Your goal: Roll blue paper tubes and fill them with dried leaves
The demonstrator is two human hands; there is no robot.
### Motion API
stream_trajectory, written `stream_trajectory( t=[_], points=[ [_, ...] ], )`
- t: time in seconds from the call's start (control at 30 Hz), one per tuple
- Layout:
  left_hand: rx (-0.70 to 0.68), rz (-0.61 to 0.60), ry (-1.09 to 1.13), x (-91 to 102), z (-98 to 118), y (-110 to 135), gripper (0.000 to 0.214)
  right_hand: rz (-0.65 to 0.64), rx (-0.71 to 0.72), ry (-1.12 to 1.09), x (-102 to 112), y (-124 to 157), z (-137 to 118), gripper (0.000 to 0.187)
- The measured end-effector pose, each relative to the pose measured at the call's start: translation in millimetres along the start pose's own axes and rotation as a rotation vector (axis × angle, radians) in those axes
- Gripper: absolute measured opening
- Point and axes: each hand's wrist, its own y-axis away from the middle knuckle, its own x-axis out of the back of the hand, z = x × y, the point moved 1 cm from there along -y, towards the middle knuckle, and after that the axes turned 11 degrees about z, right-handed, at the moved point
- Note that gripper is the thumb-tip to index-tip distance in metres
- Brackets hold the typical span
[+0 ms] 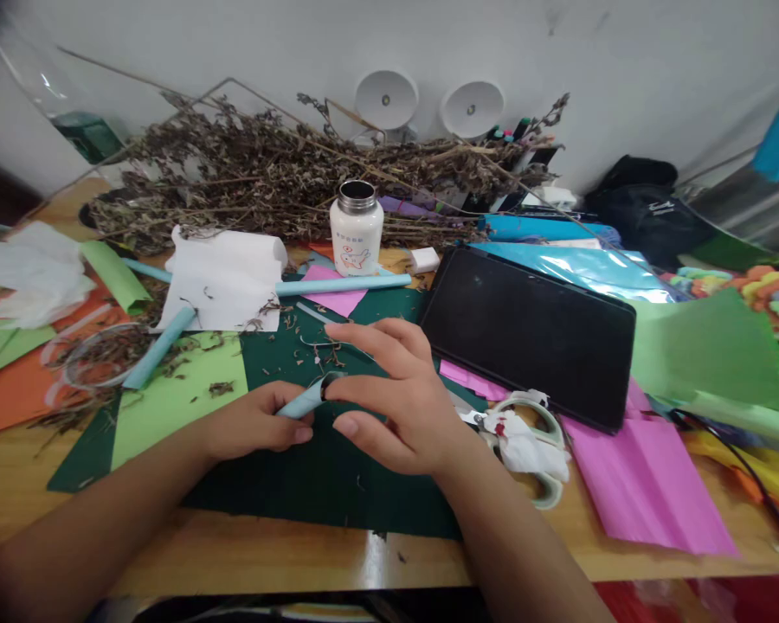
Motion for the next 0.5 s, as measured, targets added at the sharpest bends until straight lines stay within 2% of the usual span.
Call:
stream_trajectory(
  t=[0.17,0.23,0.3,0.37,0.5],
  points=[
    [0.029,0.062,-0.181,-2.0,2.9,2.0,0.020,-0.363,-0.138,0.006,1.4,-0.3,2.7,0.030],
    [0.015,0.064,-0.245,-3.1,3.8,2.2,0.022,-0.451,-0.180,-0.042,2.5,-0.3,4.3,0.029],
    [-0.002,0.052,-0.294,-4.2,4.6,2.0,0.023,-0.474,-0.200,-0.139,3.1,0.0,5.8,0.027],
    [-0.009,0.051,-0.304,-4.6,5.4,1.3,0.022,-0.365,-0.231,-0.262,3.7,0.6,6.9,0.022],
    [0.029,0.060,-0.207,-3.5,5.6,0.2,0.022,0.131,-0.338,-0.437,7.3,2.7,8.7,0.019]
  ],
)
